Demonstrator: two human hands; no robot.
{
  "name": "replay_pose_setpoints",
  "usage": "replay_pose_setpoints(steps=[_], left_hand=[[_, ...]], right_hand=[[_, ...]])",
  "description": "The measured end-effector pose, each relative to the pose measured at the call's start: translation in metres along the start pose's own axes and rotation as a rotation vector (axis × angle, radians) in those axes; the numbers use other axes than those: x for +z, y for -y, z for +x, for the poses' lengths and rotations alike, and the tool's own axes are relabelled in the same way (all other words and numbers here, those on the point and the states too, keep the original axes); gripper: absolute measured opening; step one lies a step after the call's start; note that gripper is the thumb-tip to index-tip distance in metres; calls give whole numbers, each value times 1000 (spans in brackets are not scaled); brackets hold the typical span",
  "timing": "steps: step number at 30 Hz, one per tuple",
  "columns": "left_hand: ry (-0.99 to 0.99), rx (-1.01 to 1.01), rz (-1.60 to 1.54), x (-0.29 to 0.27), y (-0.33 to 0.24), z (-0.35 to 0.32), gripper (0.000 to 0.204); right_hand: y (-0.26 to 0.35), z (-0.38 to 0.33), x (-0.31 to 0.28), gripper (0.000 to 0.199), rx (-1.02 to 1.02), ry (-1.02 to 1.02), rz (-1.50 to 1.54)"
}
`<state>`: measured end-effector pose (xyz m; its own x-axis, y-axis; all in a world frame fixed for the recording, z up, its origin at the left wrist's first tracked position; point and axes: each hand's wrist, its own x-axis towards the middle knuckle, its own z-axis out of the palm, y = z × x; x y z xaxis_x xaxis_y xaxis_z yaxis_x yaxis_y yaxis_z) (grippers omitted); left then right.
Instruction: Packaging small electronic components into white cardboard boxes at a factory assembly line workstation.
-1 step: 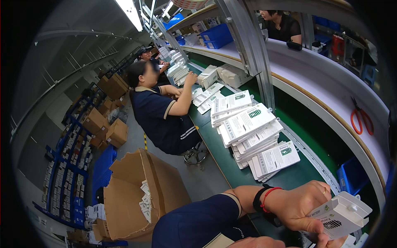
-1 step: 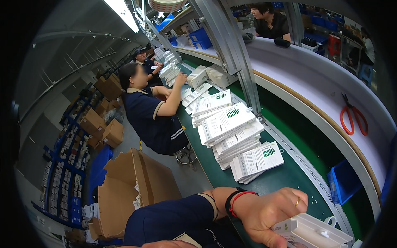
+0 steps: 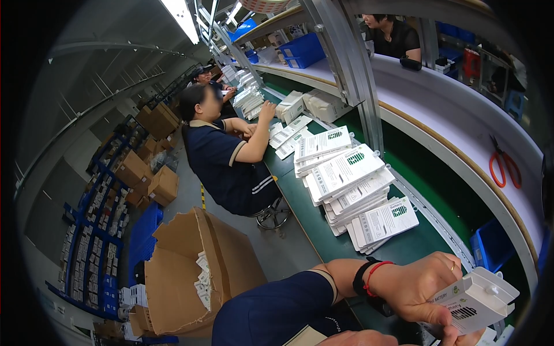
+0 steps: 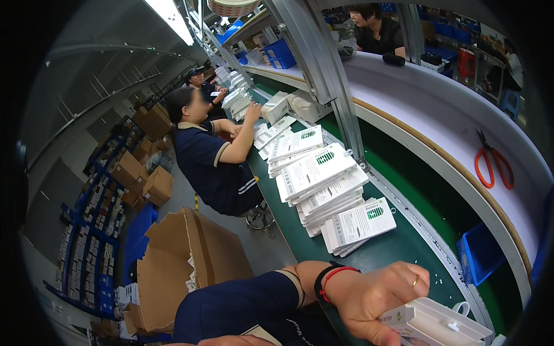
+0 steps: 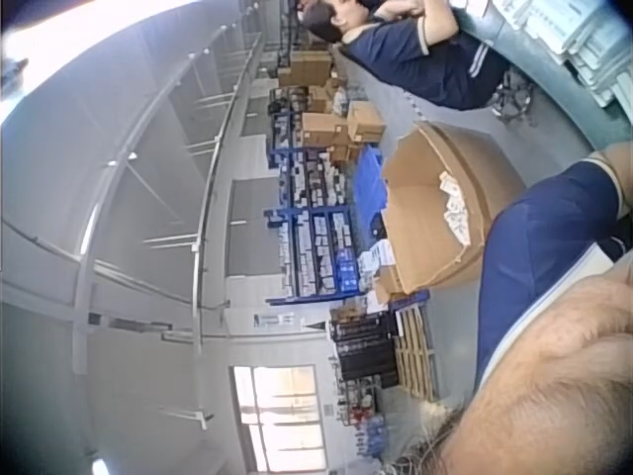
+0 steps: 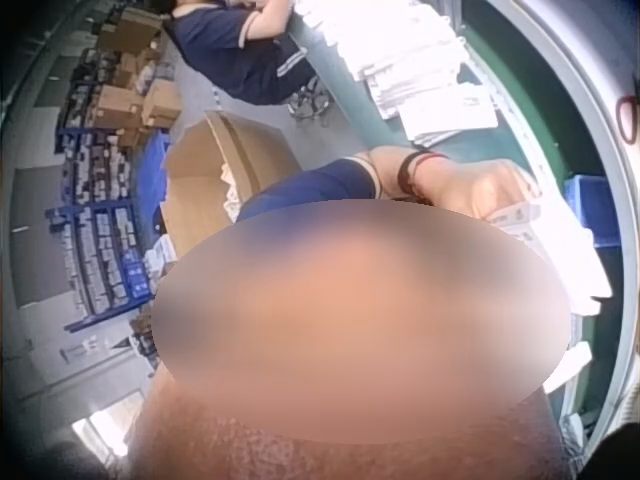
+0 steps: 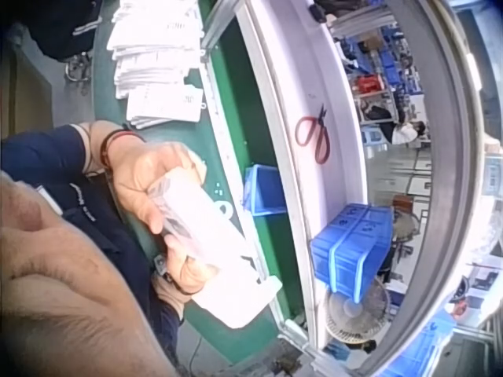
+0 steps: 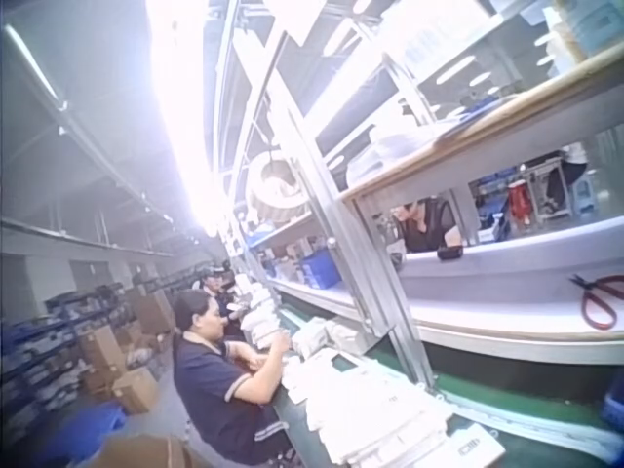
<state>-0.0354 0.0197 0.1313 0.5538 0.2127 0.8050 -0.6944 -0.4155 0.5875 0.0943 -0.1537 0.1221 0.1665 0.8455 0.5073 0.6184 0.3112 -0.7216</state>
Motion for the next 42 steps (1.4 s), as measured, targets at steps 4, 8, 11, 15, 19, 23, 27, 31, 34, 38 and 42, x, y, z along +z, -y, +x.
replay_pose_setpoints(steps=[4, 8, 11, 15, 19, 23, 27, 31, 34, 38, 42], left_hand=[[-7, 7, 20, 1, 1, -1, 46], [27, 23, 16, -2, 3, -2, 45], [35, 41, 35, -1, 3, -2, 45], [13, 16, 10, 0, 1, -1, 45], [8, 18, 6, -1, 0, 0, 45], [11, 26, 15, 0, 0, -1, 45], [24, 26, 23, -1, 2, -3, 47], [17, 26, 17, -1, 2, -2, 47], [18, 28, 20, -1, 3, -3, 47], [2, 29, 0, 1, 2, -2, 44], [-4, 2, -4, 0, 0, -2, 44]], right_hand=[[-11, 1, 5, 29, -6, -1, 5], [-9, 1, 8, 30, -17, -19, -9], [-10, 1, 9, 30, -23, -20, -11], [-12, 3, 11, 30, -32, -22, -18], [-14, 5, 14, 30, -42, -22, -26], [-15, 7, 15, 30, -53, -24, -34], [-14, 9, 16, 30, -63, -25, -41], [-13, 11, 17, 30, -72, -25, -48], [-11, 13, 17, 30, -79, -26, -55], [-5, 13, 15, 31, -87, -28, -67], [0, 14, 12, 31, -95, -34, -88]])
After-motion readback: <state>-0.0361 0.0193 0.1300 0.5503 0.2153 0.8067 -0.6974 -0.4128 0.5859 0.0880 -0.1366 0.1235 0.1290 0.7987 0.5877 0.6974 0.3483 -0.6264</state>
